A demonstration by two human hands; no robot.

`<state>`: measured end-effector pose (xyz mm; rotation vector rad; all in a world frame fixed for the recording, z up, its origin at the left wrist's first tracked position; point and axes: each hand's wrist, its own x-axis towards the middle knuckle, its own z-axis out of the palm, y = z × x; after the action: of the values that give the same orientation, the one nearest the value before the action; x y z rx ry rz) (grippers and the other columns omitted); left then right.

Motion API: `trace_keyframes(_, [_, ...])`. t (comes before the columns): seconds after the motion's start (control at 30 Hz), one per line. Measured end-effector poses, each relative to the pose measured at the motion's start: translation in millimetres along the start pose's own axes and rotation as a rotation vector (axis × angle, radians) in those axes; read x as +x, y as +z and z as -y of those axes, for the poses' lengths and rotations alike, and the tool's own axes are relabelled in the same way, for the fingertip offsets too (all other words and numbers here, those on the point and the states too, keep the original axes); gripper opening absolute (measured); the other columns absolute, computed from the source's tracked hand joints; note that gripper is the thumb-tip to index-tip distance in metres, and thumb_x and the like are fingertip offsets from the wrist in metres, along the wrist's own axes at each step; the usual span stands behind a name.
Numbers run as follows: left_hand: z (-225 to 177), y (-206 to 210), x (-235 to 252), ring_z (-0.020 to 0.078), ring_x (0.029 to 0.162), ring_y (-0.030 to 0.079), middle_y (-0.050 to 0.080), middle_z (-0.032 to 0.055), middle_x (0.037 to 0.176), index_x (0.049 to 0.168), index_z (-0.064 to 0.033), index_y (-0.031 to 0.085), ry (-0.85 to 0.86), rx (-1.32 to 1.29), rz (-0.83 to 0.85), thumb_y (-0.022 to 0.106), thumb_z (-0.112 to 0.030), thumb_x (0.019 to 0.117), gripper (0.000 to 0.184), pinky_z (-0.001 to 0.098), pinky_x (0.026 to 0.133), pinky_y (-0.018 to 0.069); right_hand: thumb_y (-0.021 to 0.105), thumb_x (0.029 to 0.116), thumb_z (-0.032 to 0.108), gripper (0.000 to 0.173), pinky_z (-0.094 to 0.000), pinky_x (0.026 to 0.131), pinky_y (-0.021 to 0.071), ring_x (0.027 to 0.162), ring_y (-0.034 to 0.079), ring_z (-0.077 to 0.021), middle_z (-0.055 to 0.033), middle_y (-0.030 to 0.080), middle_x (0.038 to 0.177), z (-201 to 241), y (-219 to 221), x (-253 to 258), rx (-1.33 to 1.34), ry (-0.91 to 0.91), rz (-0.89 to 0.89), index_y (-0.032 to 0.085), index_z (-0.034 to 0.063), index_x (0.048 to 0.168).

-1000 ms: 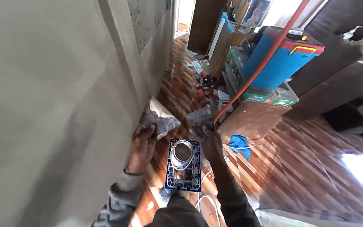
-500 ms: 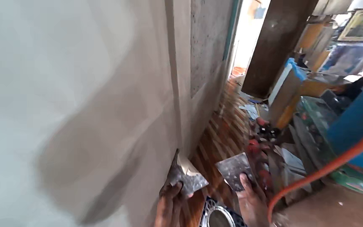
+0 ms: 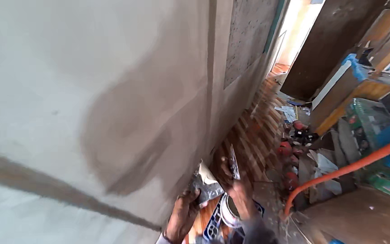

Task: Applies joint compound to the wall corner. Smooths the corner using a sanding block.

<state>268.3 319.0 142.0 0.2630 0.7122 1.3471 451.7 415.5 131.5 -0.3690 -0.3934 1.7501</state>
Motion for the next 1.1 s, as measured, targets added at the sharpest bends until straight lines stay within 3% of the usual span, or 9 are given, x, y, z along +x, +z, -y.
trace_keyframes(0.1, [-6,-15,-33,0.0238,0.076,0.073,0.071,0.0161,0.093,0.116,0.0022,0.055,0.03,-0.006,-0.058,0.044,0.001,0.1024,0.018,0.0388,0.068,0.0634,0.031,0.1107,0.03,0.04,-0.0186,0.048,0.0487,0.051,0.054,-0.0029,0.0034,0.063,0.069,-27,36,-35,0.032,0.067,-0.056,0.065,0.0132,0.1])
trace_keyframes(0.23, [-14,-28,-75,0.0258,0.08,0.073,0.071,0.0185,0.1,0.126,0.0035,0.052,0.074,-0.016,-0.024,0.045,0.001,0.1017,0.025,0.0413,0.072,0.0634,0.041,0.1082,0.032,0.033,-0.016,0.047,0.0403,0.046,0.043,-0.0006,0.0088,0.048,0.059,-62,47,-51,0.077,0.123,0.195,0.063,0.0129,0.092])
trace_keyframes(0.3, [-13,-37,-93,0.0275,0.081,0.073,0.071,0.0205,0.101,0.126,0.0045,0.053,0.076,-0.018,-0.002,0.047,0.002,0.1009,0.026,0.0427,0.073,0.0636,0.041,0.109,0.026,0.026,-0.0161,0.051,0.0451,0.053,0.049,-0.0007,0.0063,0.053,0.068,-83,40,-58,-0.164,0.051,0.185,0.061,0.0095,0.11])
trace_keyframes(0.37, [-11,-46,-108,0.0284,0.082,0.073,0.071,0.021,0.102,0.126,0.0051,0.053,0.062,-0.016,0.004,0.049,0.003,0.1001,0.027,0.0437,0.074,0.0635,0.045,0.1083,0.015,0.03,-0.0242,0.083,0.0569,0.091,0.064,-0.0054,-0.0028,0.068,0.104,-94,45,-89,-0.509,-0.005,0.058,0.056,0.0033,0.133])
trace_keyframes(0.53, [-10,-63,-138,0.025,0.077,0.073,0.071,0.0185,0.095,0.113,0.0058,0.058,0.001,-0.015,-0.036,0.048,0.004,0.0986,0.017,0.0405,0.069,0.0631,0.057,0.1012,0.013,0.047,-0.0337,0.113,0.0433,0.13,0.059,-0.0213,-0.0225,0.061,0.138,-121,26,-187,-1.574,-0.157,-0.037,0.051,-0.0099,0.141])
trace_keyframes(0.6, [-14,-67,-149,0.0244,0.073,0.072,0.071,0.018,0.091,0.112,0.0055,0.057,-0.032,-0.04,-0.06,0.046,0.004,0.1,0.016,0.0392,0.064,0.0631,0.06,0.1007,0.012,0.046,-0.0272,0.107,0.047,0.123,0.061,-0.0146,-0.0183,0.063,0.134,-129,40,-198,-1.473,-0.01,-0.059,0.051,-0.0075,0.142])
trace_keyframes(0.77, [-42,-76,-165,0.0217,0.069,0.07,0.069,0.0162,0.088,0.112,0.0053,0.055,0.002,0.002,-0.098,0.042,0.001,0.1022,0.017,0.0352,0.061,0.0619,0.044,0.1035,0.012,0.017,-0.0219,0.06,0.0523,0.064,0.059,-0.0037,0.0035,0.064,0.075,-158,47,-190,-0.689,0.065,0.066,0.061,0.0072,0.102])
trace_keyframes(0.9, [-89,-94,-173,0.0219,0.07,0.071,0.07,0.0143,0.089,0.115,0.0049,0.056,0.267,0.142,-0.182,0.046,0.003,0.1014,0.016,0.0371,0.06,0.0631,0.041,0.1101,0.031,0.039,-0.0372,0.088,0.0587,0.099,0.068,-0.0148,-0.0083,0.07,0.112,-151,4,-193,-0.987,0.171,-0.146,0.063,0.0043,0.128])
trace_keyframes(1.1, [-127,-145,-190,0.0344,0.089,0.073,0.069,0.0209,0.108,0.133,0.0054,0.049,0.571,0.25,-0.205,0.053,0.008,0.0963,0.037,0.0537,0.073,0.0641,0.047,0.1082,0.038,0.042,-0.0419,0.083,0.058,0.102,0.066,-0.0205,-0.0106,0.066,0.12,-128,-38,-191,-0.74,0.086,-0.47,0.054,0.0085,0.138])
